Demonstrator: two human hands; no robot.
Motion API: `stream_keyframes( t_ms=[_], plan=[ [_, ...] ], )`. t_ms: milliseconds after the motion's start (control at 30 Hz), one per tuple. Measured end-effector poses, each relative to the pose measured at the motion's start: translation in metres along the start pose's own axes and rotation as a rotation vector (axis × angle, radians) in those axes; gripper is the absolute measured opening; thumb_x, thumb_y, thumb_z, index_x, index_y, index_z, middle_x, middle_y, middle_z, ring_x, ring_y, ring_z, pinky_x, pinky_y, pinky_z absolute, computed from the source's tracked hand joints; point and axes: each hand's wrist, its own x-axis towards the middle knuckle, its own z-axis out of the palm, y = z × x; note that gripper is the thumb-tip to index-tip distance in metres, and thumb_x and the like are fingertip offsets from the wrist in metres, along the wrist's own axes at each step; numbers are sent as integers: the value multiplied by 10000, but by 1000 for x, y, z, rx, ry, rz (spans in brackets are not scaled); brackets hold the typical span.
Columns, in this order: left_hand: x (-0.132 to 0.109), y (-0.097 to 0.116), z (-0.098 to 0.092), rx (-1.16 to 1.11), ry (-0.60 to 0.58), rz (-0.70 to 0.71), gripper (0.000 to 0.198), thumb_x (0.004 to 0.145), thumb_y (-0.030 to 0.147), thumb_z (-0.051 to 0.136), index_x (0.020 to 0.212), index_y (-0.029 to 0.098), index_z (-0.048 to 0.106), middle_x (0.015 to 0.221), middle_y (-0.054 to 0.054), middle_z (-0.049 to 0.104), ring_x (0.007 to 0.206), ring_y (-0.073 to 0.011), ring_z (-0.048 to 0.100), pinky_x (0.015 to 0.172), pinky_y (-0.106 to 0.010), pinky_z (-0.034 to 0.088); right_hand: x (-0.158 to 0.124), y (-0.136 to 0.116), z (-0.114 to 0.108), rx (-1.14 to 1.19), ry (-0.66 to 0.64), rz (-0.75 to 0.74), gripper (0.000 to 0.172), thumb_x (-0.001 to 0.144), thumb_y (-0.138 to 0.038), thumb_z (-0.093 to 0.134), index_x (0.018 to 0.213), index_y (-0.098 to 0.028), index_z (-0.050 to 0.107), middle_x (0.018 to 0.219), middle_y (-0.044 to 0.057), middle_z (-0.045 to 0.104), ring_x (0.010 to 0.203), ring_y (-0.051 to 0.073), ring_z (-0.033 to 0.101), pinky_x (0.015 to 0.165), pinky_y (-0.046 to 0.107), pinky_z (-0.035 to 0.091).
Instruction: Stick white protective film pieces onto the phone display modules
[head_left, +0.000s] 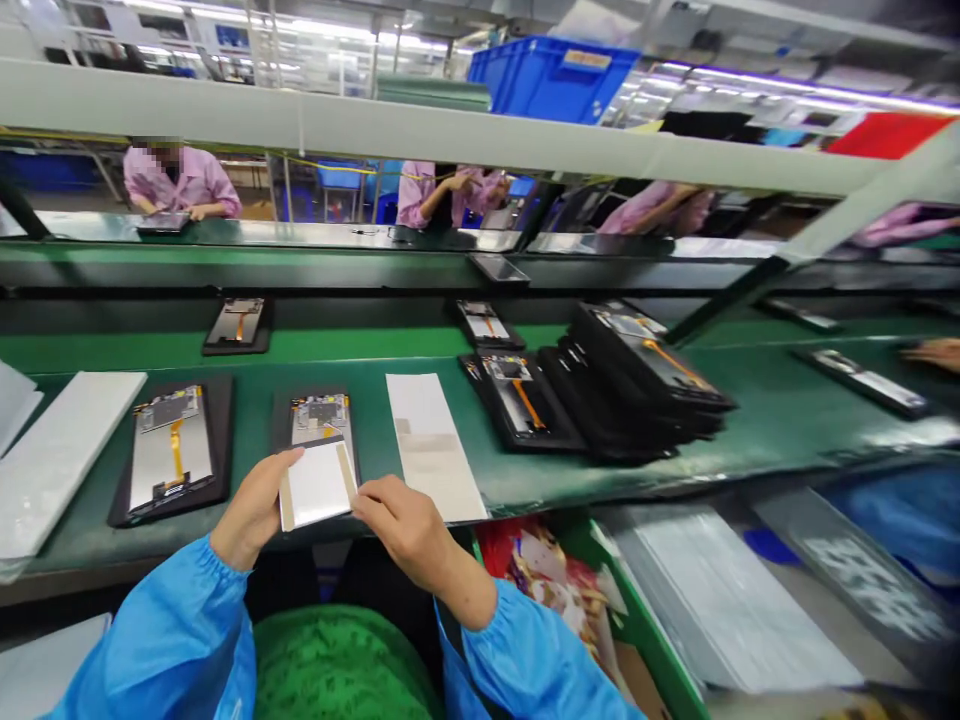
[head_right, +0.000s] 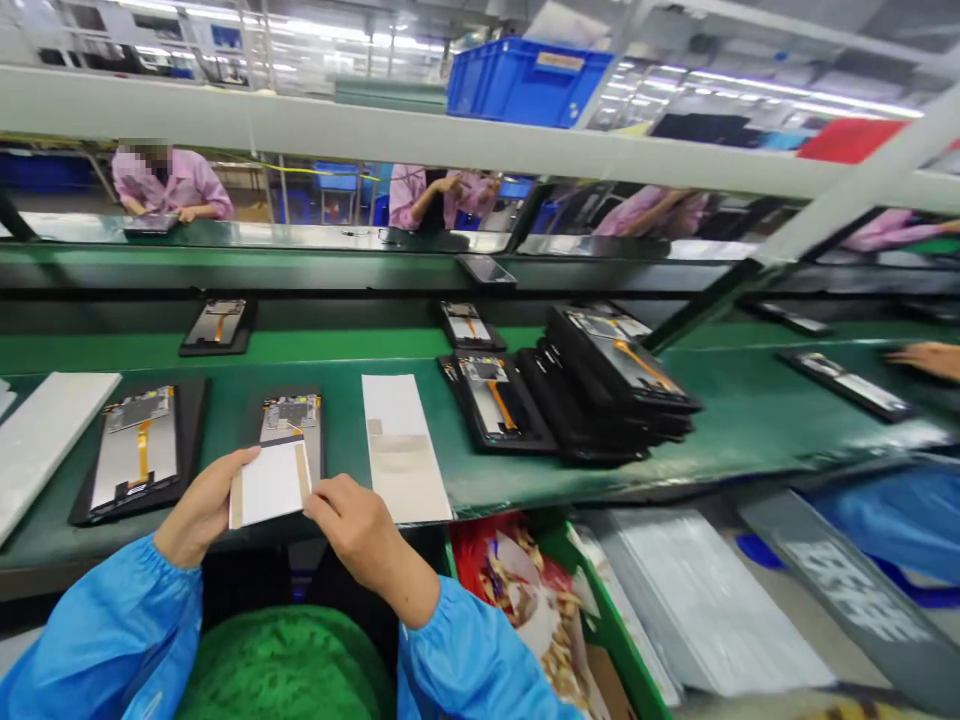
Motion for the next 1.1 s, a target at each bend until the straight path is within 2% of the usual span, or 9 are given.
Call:
stream_keyframes(
  t_ms=[133, 300, 467, 533, 633, 700, 767, 900, 1100],
  plan=[
    [6, -15, 19, -9, -133, -59, 306, 864, 354, 700, 1024, 94, 692, 849, -129, 776, 701, -233, 742, 660, -321, 593, -23, 8, -5, -128, -16, 4, 233, 978, -60, 446, 1109, -130, 625, 966, 121, 693, 839, 209, 616, 683, 322, 511],
    [5, -18, 42, 0, -159, -49, 415, 858, 383, 719, 1158, 103, 657, 959, -144, 778, 878, -281, 753, 790, -390, 605, -29, 9, -5, -192, -75, 27, 202, 985, -80, 438, 1003, -162, 622, 927, 114, 670, 800, 213, 594, 663, 337, 481],
    [-10, -5, 50, 137, -352, -46, 491, 797, 401, 786, 1180, 108, 692, 961, -142, 778, 878, -291, 745, 710, -331, 589, -31, 27, -11, -36, -119, 39, 164, 956, -112, 484, 851, -197, 577, 847, 60, 659, 770, 184, 593, 662, 303, 480],
    [-14, -2, 48, 189, -407, -89, 500, 795, 380, 791, 1206, 113, 693, 972, -144, 777, 868, -292, 744, 668, -308, 575, -36, 48, -21, 65, 22, 240, 142, 946, -147, 488, 854, -205, 580, 831, 40, 670, 733, 164, 606, 653, 283, 492],
    [-10, -7, 44, 105, -433, -177, 497, 861, 361, 719, 1303, 149, 641, 1086, -141, 758, 933, -285, 735, 772, -349, 585, -44, 76, -38, -37, 455, 704, 119, 930, -194, 515, 832, -204, 580, 752, 22, 659, 624, 155, 590, 601, 283, 491],
    [-3, -15, 44, -14, -416, -207, 472, 915, 356, 637, 1348, 172, 601, 1176, -135, 731, 1019, -279, 717, 881, -390, 571, -45, 76, -42, -140, 626, 808, 105, 932, -211, 532, 847, -201, 592, 760, 33, 661, 631, 168, 595, 621, 305, 508],
    [5, -24, 47, -99, -391, -213, 444, 940, 345, 583, 1352, 179, 588, 1234, -129, 707, 1088, -276, 694, 941, -407, 550, -42, 56, -35, -130, 539, 666, 127, 957, -189, 503, 913, -206, 621, 807, 52, 669, 707, 184, 623, 674, 317, 530],
    [13, -38, 56, -168, -362, -194, 427, 944, 326, 559, 1347, 186, 572, 1239, -120, 699, 1078, -272, 692, 934, -423, 550, -31, -2, -8, -6, 79, 207, 247, 989, -98, 428, 1035, -200, 649, 900, 77, 680, 849, 193, 629, 734, 301, 542],
    [8, -42, 69, -204, -310, -207, 407, 927, 280, 588, 1318, 167, 576, 1123, -121, 728, 976, -259, 714, 872, -399, 566, -28, -15, -6, -82, -134, 55, 176, 1004, -111, 470, 1044, -144, 638, 895, 76, 670, 825, 180, 605, 713, 281, 528]
  ],
)
